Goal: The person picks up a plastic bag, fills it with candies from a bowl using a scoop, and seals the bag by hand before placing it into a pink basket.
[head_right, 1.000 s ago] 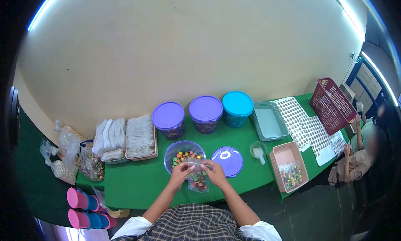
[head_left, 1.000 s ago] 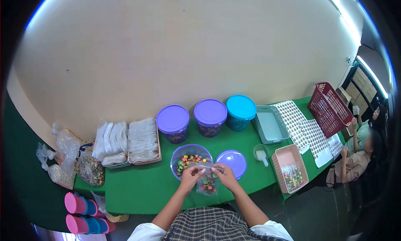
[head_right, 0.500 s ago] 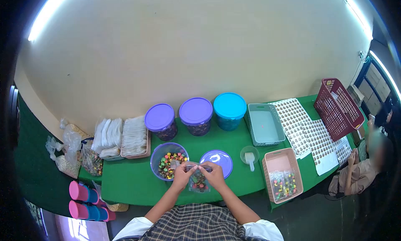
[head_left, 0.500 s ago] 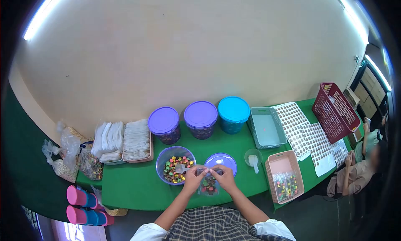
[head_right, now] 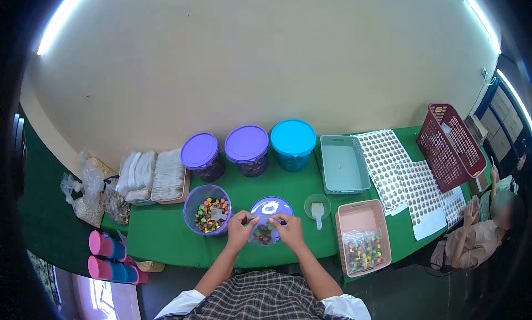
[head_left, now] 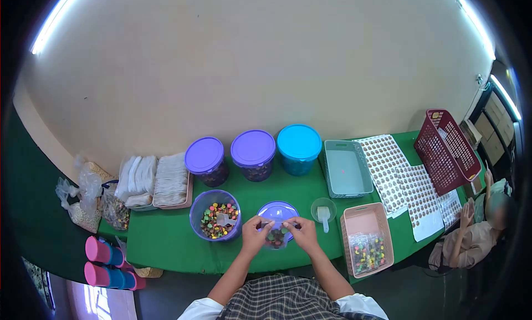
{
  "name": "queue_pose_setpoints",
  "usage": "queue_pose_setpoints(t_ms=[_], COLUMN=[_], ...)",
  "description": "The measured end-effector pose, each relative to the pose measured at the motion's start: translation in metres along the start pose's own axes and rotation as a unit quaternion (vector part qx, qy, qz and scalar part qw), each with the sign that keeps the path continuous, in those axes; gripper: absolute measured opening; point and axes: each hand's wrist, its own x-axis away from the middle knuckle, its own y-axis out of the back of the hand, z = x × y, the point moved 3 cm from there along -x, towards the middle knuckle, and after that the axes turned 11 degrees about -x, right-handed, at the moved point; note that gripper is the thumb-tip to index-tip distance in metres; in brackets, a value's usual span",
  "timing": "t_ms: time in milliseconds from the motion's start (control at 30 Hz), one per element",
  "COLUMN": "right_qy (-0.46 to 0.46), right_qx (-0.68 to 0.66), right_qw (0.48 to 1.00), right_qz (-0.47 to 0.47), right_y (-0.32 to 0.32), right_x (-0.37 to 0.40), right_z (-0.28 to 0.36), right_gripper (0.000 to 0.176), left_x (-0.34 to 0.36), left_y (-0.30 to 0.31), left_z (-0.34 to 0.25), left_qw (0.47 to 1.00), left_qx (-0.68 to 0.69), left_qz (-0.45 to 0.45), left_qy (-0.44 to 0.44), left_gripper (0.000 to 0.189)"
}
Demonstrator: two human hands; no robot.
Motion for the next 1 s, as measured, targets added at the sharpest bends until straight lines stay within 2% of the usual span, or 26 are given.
queue_pose_setpoints(t_ms=[67, 200, 267, 400, 533, 600, 633, 667, 700, 733, 767, 800, 867, 900, 933, 967, 1000], right_qy=[-0.022, -0.044, -0.057, -0.070, -0.095, 0.017, 0.051, 0.050, 0.043, 0.036, -0.025, -0.025, -0.065, -0.065, -0.078, -0.092, -0.091], right_qx=[-0.001, -0.018, -0.042, -0.078, -0.113, 0.000, 0.083, 0.082, 0.014, -0.053, -0.082, -0.081, -0.042, -0.041, -0.121, -0.200, -0.198], right_qw=[1.000, 0.998, 0.997, 0.994, 0.989, 0.985, 0.987, 0.987, 0.997, 0.998, 0.996, 0.996, 0.996, 0.996, 0.988, 0.973, 0.974], right_qz=[-0.007, -0.031, -0.033, -0.039, -0.007, -0.170, -0.127, -0.126, -0.056, 0.015, -0.001, 0.000, -0.035, -0.034, -0.050, -0.065, -0.064], right_y=[0.009, 0.026, 0.031, 0.037, 0.034, 0.026, 0.020, 0.014, 0.001, -0.011, -0.016, -0.016, -0.012, -0.011, -0.007, -0.003, 0.001], right_x=[0.000, -0.003, -0.003, -0.003, -0.001, 0.009, 0.011, 0.012, 0.013, 0.016, 0.020, 0.019, 0.018, 0.018, 0.016, 0.016, 0.014], right_z=[-0.003, -0.015, -0.022, -0.016, -0.049, -0.040, -0.040, -0.043, -0.036, -0.030, -0.033, -0.035, -0.043, -0.045, -0.047, -0.049, -0.052], right_gripper=[0.014, 0.016, 0.016, 0.015, 0.018, 0.029, 0.035, 0.035, 0.037, 0.039, 0.041, 0.041, 0.035, 0.035, 0.030, 0.026, 0.026], left_x=[-0.002, -0.006, -0.007, -0.008, 0.001, 0.005, 0.009, 0.013, 0.017, 0.020, 0.022, 0.020, 0.016, 0.016, 0.015, 0.015, 0.014], left_y=[-0.008, -0.022, -0.025, -0.031, -0.039, -0.043, -0.041, -0.040, -0.045, -0.052, -0.057, -0.058, -0.061, -0.058, -0.056, -0.057, -0.060], left_z=[0.005, 0.016, 0.015, 0.018, 0.024, 0.020, 0.013, 0.007, 0.005, 0.001, -0.002, 0.000, -0.004, -0.009, -0.007, -0.003, 0.000], left_qw=[0.998, 0.998, 0.994, 0.993, 0.991, 0.991, 0.992, 0.989, 0.989, 0.994, 0.996, 0.996, 0.978, 0.985, 0.986, 0.992, 0.990], left_qx=[0.056, 0.050, 0.090, 0.101, 0.092, 0.062, 0.034, 0.005, 0.004, 0.015, 0.027, 0.028, -0.141, -0.120, -0.119, -0.054, 0.011], left_qz=[0.001, 0.013, 0.032, 0.023, 0.011, -0.013, -0.071, -0.128, -0.127, -0.103, -0.081, -0.082, -0.060, 0.005, 0.004, 0.060, 0.117], left_qy=[0.028, 0.041, 0.062, 0.054, 0.097, 0.120, 0.094, 0.069, 0.072, 0.035, -0.004, -0.003, -0.143, -0.120, -0.121, -0.097, -0.074], left_gripper=[0.015, 0.015, 0.018, 0.021, 0.021, 0.021, 0.020, 0.018, 0.018, 0.018, 0.018, 0.018, 0.025, 0.036, 0.036, 0.036, 0.035])
